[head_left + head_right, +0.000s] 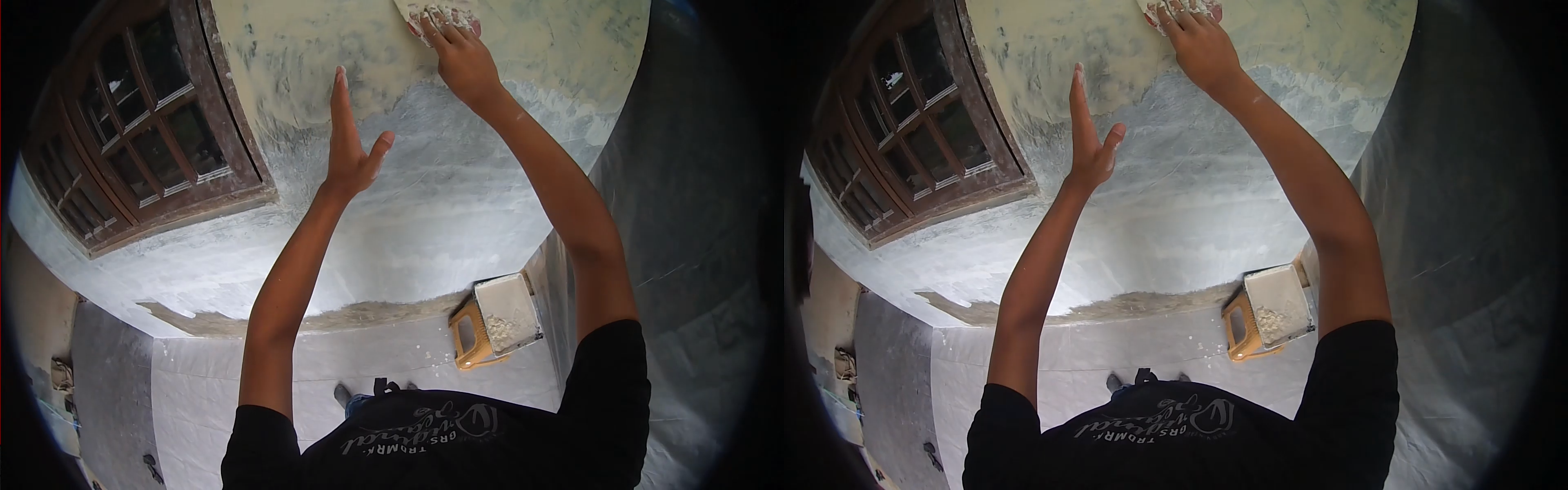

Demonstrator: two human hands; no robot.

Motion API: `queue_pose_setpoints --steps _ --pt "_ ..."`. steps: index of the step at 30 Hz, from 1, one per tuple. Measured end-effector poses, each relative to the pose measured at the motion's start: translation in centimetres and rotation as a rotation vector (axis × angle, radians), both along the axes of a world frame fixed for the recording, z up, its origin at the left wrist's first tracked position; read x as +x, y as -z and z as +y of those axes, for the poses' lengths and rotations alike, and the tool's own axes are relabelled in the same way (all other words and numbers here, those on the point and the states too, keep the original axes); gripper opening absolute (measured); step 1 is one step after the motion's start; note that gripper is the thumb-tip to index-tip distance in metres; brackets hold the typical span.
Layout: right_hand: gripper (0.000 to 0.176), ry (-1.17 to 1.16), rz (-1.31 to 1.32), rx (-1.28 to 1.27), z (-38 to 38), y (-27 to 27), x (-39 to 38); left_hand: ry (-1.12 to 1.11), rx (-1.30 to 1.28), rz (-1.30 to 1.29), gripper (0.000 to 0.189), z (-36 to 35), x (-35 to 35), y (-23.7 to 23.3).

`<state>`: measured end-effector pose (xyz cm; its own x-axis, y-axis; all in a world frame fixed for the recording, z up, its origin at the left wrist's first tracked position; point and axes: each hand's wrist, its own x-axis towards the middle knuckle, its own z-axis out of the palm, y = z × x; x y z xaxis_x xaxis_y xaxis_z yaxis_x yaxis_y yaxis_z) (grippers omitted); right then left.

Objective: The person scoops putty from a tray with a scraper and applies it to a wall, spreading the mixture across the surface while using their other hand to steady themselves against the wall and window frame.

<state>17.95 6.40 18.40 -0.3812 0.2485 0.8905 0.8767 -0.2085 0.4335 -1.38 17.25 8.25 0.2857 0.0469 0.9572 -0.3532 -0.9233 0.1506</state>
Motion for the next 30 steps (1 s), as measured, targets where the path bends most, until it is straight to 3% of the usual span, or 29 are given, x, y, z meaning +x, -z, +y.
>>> queue_pose_setpoints --steps 1,4,7,14,17,19,23,26,28,30 --pt "0.052 0.099 -0.012 -0.077 0.5 1.3 0.5 0.001 0.012 -0.004 0.101 -0.2 0.3 0.1" --pt "0.049 0.135 0.046 -0.175 1.3 7.0 0.6 0.008 -0.009 0.001 0.101 -0.5 0.6 0.8" --pt "0.048 0.167 0.053 -0.254 0.7 13.9 0.7 -0.005 -0.027 0.024 0.101 -0.1 0.5 1.8" --pt "0.054 0.088 0.218 -0.493 -4.0 20.2 -1.4 -0.022 -0.021 0.043 0.099 -0.2 -0.7 1.8" --pt "0.067 -0.006 0.348 -0.438 -5.3 16.3 -2.7 -0.027 -0.022 0.063 0.099 -0.6 -1.1 1.4" --pt "0.064 0.000 0.388 -0.320 -4.5 10.9 -3.3 -0.006 -0.031 0.075 0.099 -1.0 -1.0 1.3" --pt "0.061 -0.007 0.210 -0.054 -1.2 1.1 -3.3 0.013 -0.019 0.068 0.100 -1.5 -1.0 1.3" --pt "0.059 0.039 0.100 -0.056 1.7 -0.9 -2.1 0.029 -0.032 0.057 0.101 -1.8 -1.5 1.6" --pt "0.054 0.051 0.029 -0.018 3.1 1.2 -1.5 0.017 -0.051 0.067 0.102 -1.7 -2.1 1.7" --pt "0.053 0.135 0.094 -0.152 2.4 4.9 -2.0 0.007 -0.054 0.068 0.101 -1.3 -3.1 1.6"
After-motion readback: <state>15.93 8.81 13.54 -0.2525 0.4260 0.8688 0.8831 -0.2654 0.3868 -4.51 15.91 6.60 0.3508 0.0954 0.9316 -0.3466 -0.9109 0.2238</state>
